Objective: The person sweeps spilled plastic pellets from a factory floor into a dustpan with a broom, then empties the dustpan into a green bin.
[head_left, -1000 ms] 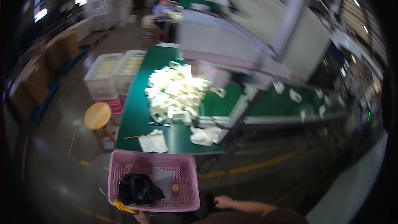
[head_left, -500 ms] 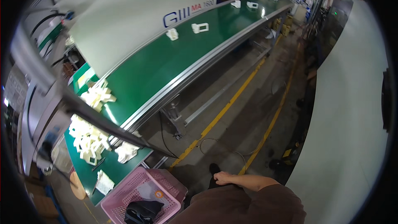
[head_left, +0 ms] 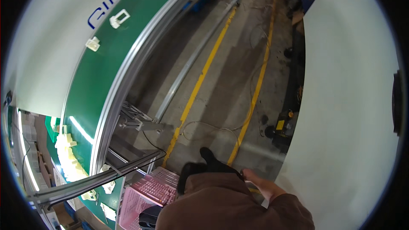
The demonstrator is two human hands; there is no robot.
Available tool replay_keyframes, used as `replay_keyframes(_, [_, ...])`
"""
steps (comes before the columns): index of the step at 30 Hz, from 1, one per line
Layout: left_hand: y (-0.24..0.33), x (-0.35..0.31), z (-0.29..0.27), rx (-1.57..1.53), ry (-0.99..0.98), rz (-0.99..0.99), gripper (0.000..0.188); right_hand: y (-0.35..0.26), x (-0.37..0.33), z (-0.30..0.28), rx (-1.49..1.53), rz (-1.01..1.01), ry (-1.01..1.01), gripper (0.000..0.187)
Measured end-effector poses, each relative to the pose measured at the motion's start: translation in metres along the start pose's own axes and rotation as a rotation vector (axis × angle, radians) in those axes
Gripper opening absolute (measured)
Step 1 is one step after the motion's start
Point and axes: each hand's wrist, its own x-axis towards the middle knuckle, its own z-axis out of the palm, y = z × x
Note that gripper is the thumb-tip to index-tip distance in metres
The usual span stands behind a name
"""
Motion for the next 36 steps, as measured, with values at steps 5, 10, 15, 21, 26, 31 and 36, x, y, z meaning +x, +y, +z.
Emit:
replay_keyframes(5, [0.06,0.039,-0.082,-0.108,-0.152,0.067,0.048,0.01,-0.024,0.054,0.464,0.095,0.16,0.024])
replay_keyframes(10, [0.168,0.1,-0.111,-0.194,-0.053,-0.246,0.031,0.001,-0.028,0.057,0.704,0.18,0.288,0.023])
replay_keyframes(15, [0.277,0.132,-0.037,0.271,0.0,0.073,0.018,-0.002,0.01,-0.008,0.676,0.271,0.263,0.029])
replay_keyframes(21, [0.36,0.245,0.019,-0.3,-0.406,-0.136,0.022,0.013,0.09,-0.181,0.726,0.371,0.28,0.028])
replay_keyframes(26, [0.457,0.352,0.057,-0.38,-0.438,-0.448,0.025,0.046,0.146,-0.355,0.504,0.247,0.337,0.02])
replay_keyframes(31, [0.602,0.345,0.112,-0.03,-0.33,0.033,0.024,0.09,0.205,-0.442,1.04,0.161,0.965,0.023])
replay_keyframes(36, [0.773,0.36,0.208,0.578,-0.208,0.249,0.017,0.115,0.228,-0.446,0.839,0.548,0.444,0.029])
